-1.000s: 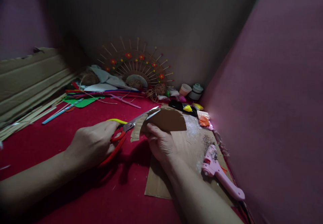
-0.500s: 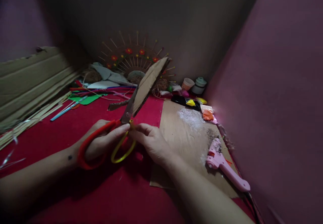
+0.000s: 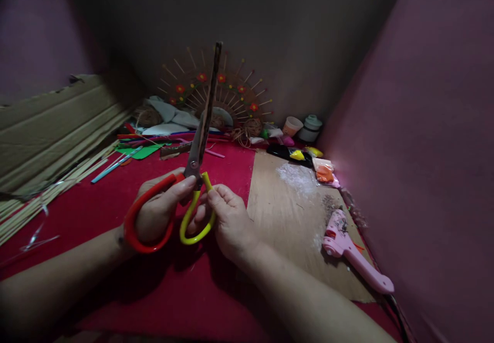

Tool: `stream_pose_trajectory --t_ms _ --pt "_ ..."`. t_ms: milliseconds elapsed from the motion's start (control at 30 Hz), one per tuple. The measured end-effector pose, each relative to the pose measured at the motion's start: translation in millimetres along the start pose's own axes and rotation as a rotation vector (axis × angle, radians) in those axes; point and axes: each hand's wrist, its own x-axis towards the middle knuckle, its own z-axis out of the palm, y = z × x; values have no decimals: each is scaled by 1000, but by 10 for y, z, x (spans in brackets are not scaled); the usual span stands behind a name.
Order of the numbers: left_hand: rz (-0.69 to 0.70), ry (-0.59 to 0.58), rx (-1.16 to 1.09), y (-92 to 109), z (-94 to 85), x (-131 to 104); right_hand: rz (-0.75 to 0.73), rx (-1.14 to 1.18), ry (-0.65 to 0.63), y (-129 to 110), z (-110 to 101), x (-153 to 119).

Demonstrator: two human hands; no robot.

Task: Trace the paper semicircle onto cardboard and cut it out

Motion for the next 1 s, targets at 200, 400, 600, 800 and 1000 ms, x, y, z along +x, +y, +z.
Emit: stream_pose_trajectory --t_ms 200,400,600,800,1000 --pt "-2 86 -25 1 14 41 30 157 158 18 88 -35" --pt "-55 89 -119 -5 30 62 109 334 350 -6 215 -57" --pt "-45 146 -131 -49 42 73 297 494 540 -48 323 -110" --pt "-167 134 -144 -29 28 65 460 473 421 -106 318 -199" --pt "-9 280 -67 -12 5 73 499 372 281 -211 317 -202"
